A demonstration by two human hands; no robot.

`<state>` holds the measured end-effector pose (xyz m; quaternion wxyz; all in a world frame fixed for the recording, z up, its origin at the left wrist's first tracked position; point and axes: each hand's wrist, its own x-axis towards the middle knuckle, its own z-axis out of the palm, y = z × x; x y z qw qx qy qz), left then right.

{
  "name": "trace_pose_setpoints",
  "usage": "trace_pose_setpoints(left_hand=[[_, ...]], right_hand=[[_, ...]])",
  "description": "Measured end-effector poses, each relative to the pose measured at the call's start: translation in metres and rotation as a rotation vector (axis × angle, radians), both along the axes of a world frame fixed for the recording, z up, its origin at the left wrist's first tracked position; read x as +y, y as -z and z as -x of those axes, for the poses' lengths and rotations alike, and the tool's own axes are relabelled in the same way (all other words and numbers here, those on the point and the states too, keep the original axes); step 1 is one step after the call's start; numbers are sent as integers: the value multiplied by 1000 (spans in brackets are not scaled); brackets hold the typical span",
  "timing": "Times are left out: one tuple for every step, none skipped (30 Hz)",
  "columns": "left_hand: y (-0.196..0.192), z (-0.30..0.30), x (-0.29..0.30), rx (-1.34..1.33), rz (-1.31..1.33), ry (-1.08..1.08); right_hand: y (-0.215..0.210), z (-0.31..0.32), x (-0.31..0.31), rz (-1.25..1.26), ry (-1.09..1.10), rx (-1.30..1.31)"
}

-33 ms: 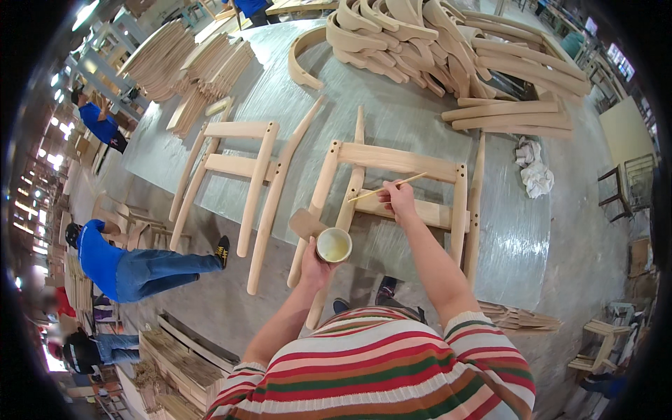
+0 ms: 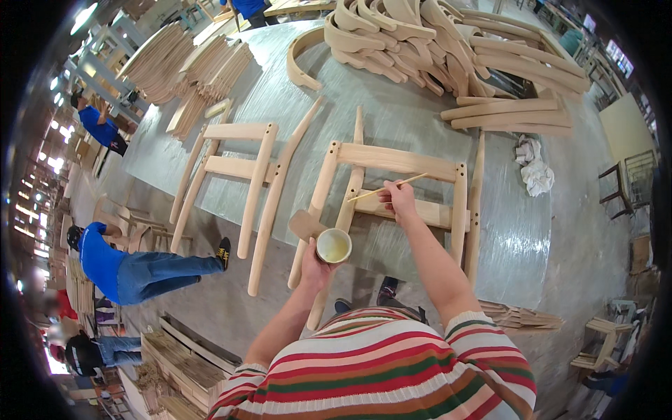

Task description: The person applies glue to wooden chair components using a brush and a small container. They dip the brush into the container and apply the substance to joints and edges of chair frames and curved backrest pieces. The person handles multiple parts one at a time, placing them on the table after treatment.

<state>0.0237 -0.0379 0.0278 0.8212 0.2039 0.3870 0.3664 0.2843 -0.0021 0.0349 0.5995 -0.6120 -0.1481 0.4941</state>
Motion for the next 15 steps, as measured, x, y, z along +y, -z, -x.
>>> trace_pose_setpoints(left_hand=[[1, 1, 1, 2, -25, 9], [3, 3, -1, 1, -39, 18], [5, 5, -2, 13, -28, 21], [8, 6, -1, 27, -18, 25], [7, 3, 3, 28, -19, 32], [6, 4, 4, 18, -2, 35], [4, 5, 2, 9, 15, 39], [2, 4, 1, -10, 38, 43], [0, 2, 3, -25, 49, 47], [-3, 0, 6, -40, 60, 52], [-5, 0, 5, -51, 80, 53], [-7, 0, 6, -38, 71, 50], [-10, 1, 10, -25, 62, 48], [-12, 0, 14, -22, 50, 42], [-13, 2, 21, -70, -19, 53]], right_hand=[[-1, 0, -1, 13, 8, 47], [-1, 0, -2, -11, 34, 79], [-1, 0, -2, -36, 61, 111], [-2, 2, -4, -62, 89, 144], [-2, -1, -3, -95, 99, 117], [-1, 0, -6, -145, 89, 96], [0, 4, -9, -195, 80, 74], [-1, 4, -13, -240, 69, 43], [-3, 3, -16, -274, 70, 3], [-6, 3, -18, -307, 71, -38], [-8, 6, -24, -330, 68, -74], [-10, 9, -29, -340, 95, -57], [-13, 12, -33, -349, 124, -40], [-20, 13, -37, -363, 146, -33], [-30, 18, -40, -408, 126, -48]])
